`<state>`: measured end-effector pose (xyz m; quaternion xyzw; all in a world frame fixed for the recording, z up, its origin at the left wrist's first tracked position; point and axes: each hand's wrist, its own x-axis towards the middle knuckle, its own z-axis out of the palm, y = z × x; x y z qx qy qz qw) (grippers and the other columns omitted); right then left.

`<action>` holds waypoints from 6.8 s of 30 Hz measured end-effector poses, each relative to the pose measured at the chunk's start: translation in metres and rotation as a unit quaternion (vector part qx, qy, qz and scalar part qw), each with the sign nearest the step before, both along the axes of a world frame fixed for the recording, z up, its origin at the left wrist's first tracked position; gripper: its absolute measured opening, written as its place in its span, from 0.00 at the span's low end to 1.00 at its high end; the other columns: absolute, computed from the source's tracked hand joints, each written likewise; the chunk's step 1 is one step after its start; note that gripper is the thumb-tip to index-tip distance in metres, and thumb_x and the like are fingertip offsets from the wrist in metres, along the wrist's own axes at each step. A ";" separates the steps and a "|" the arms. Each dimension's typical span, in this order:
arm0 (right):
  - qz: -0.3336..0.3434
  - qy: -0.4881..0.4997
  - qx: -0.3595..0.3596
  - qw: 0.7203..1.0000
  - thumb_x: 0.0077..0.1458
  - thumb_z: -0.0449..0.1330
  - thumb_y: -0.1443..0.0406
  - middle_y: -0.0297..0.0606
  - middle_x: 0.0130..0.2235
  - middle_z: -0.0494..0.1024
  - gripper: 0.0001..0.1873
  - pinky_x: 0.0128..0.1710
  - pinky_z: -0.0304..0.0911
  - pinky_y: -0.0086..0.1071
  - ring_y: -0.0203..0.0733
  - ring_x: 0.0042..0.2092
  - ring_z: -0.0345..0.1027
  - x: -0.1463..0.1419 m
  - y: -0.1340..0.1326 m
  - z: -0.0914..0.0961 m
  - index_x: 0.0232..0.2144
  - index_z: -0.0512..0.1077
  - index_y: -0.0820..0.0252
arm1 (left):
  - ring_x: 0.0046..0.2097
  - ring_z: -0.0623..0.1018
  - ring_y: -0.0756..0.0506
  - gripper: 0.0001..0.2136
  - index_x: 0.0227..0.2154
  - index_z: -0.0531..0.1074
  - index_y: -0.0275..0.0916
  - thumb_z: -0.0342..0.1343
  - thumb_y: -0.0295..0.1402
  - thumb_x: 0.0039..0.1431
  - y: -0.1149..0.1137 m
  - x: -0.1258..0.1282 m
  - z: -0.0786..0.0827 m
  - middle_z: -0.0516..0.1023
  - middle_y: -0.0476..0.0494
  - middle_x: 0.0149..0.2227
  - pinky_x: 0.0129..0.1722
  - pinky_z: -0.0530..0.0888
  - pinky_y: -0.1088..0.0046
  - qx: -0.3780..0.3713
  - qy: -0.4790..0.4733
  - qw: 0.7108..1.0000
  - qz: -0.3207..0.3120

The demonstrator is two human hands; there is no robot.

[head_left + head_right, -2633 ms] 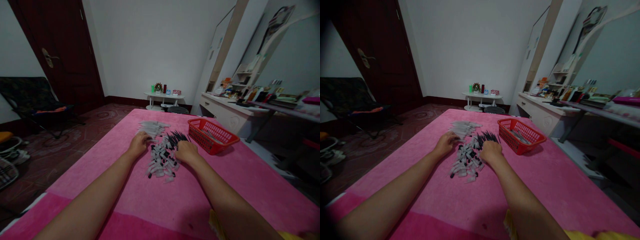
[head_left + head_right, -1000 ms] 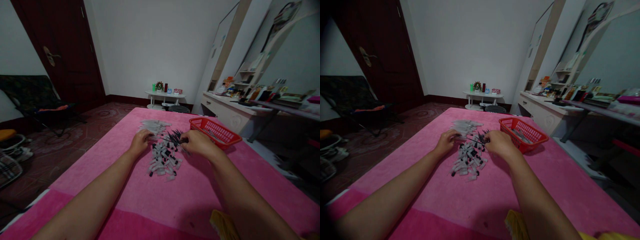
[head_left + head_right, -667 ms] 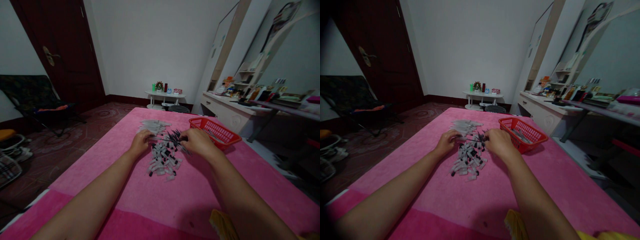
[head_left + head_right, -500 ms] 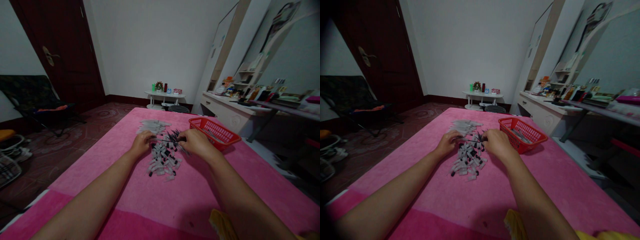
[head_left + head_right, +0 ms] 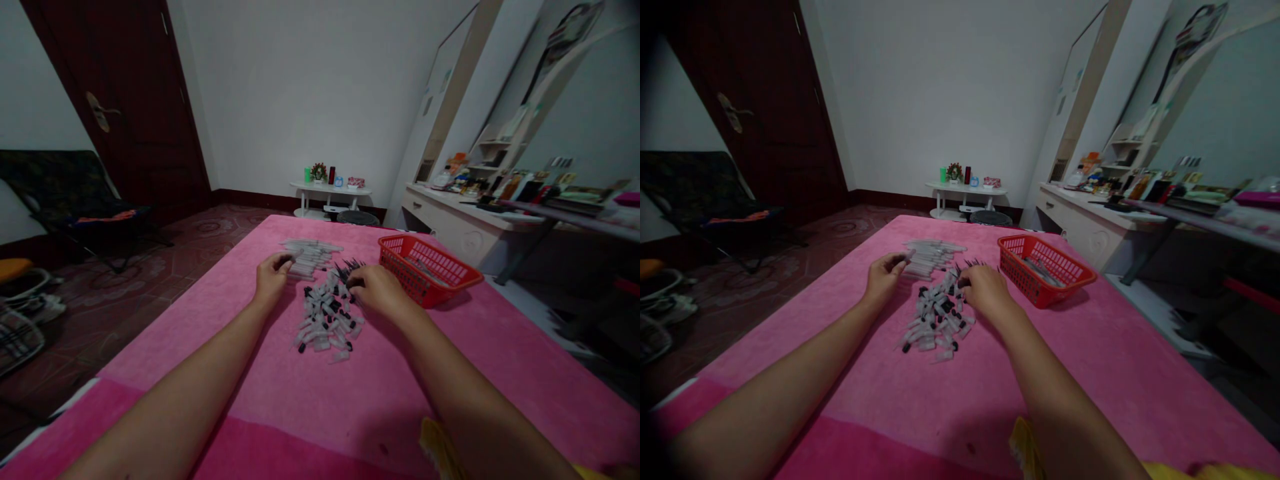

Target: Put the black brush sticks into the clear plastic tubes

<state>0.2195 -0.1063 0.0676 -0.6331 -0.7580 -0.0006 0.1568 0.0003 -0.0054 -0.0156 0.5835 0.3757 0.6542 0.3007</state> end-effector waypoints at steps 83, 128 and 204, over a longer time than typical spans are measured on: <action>-0.004 0.140 0.069 0.988 0.53 0.56 0.59 0.34 0.27 0.76 0.11 0.27 0.52 0.26 0.37 0.29 0.66 -0.011 0.008 -0.027 0.27 0.74 0.58 | 0.37 0.74 0.47 0.09 0.38 0.75 0.38 0.55 0.24 0.54 -0.035 0.018 0.011 0.75 0.43 0.34 0.38 0.71 0.71 0.170 0.316 0.928 -0.102; 0.003 0.145 0.060 0.988 0.52 0.56 0.59 0.34 0.27 0.76 0.10 0.28 0.52 0.27 0.37 0.30 0.66 -0.008 0.008 -0.024 0.27 0.73 0.58 | 0.37 0.74 0.46 0.10 0.38 0.75 0.39 0.54 0.25 0.54 -0.035 0.017 0.011 0.75 0.42 0.34 0.38 0.69 0.71 0.169 0.319 0.925 -0.116; -0.070 0.023 -0.033 0.997 0.46 0.60 0.65 0.39 0.34 0.79 0.08 0.32 0.56 0.28 0.41 0.37 0.71 -0.005 0.008 -0.034 0.31 0.76 0.56 | 0.28 0.79 0.47 0.15 0.31 0.70 0.33 0.67 0.32 0.43 -0.030 0.022 0.017 0.78 0.43 0.29 0.27 0.78 0.74 -0.221 -0.286 0.902 -0.235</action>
